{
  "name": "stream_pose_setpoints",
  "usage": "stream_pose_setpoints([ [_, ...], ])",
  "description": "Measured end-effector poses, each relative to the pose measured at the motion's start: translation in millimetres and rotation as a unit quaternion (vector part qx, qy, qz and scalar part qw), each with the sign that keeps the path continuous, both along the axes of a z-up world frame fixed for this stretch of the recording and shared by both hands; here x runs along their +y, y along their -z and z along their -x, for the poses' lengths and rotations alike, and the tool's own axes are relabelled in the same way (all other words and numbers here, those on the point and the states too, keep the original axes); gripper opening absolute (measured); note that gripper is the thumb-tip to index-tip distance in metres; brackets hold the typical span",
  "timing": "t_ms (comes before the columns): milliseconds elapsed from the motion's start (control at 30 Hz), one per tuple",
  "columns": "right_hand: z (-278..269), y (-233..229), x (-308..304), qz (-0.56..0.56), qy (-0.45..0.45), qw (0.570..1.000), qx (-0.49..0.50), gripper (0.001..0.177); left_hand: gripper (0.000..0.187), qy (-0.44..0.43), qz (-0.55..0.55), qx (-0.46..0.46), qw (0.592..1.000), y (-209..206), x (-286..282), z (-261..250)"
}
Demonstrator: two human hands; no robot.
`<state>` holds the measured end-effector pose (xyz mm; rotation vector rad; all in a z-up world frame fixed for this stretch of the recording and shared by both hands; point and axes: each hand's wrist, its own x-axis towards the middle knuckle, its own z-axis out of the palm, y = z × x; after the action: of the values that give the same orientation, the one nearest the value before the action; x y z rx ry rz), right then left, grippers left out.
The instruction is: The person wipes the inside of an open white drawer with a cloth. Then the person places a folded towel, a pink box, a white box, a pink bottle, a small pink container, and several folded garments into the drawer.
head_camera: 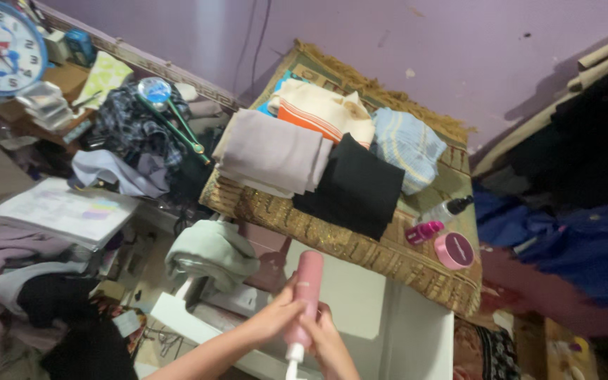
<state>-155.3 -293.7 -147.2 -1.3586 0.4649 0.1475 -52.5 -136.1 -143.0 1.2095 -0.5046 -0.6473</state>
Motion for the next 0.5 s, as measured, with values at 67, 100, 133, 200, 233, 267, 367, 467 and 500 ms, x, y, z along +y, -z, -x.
stream_pose_setpoints([
  [67, -13, -19, 7, -0.085, 0.041, 0.994, 0.060, 0.062, 0.075, 0.011, -0.075, 0.019, 0.997, -6, 17, -4],
  [100, -24, -26, 9, -0.091, 0.033, 0.994, 0.057, 0.061, 0.073, 0.016, -0.113, 0.027, 0.993, -10, 27, -7],
  [133, -33, -32, 12, -0.098, 0.024, 0.993, 0.054, 0.060, 0.071, 0.012, -0.140, 0.010, 0.990, -17, 36, -7],
  [200, -53, -36, 17, -0.113, 0.015, 0.993, 0.039, 0.058, 0.068, 0.003, -0.194, -0.023, 0.981, -32, 53, -7],
  [233, -67, -35, 19, -0.122, 0.015, 0.992, 0.027, 0.058, 0.066, -0.014, -0.205, -0.075, 0.976, -40, 59, -3],
  [267, -78, -32, 21, -0.132, 0.014, 0.991, 0.015, 0.057, 0.065, -0.031, -0.215, -0.126, 0.968, -49, 67, 1],
  [367, -106, -17, 23, -0.126, 0.005, 0.991, 0.038, 0.057, 0.066, -0.079, -0.313, -0.252, 0.912, -76, 79, 11],
  [467, -129, 2, 29, -0.087, -0.023, 0.996, -0.001, 0.059, 0.069, -0.131, -0.359, -0.379, 0.843, -97, 88, -1],
  [500, -140, 8, 32, -0.092, -0.014, 0.996, -0.002, 0.060, 0.070, -0.150, -0.360, -0.423, 0.818, -103, 90, -7],
])
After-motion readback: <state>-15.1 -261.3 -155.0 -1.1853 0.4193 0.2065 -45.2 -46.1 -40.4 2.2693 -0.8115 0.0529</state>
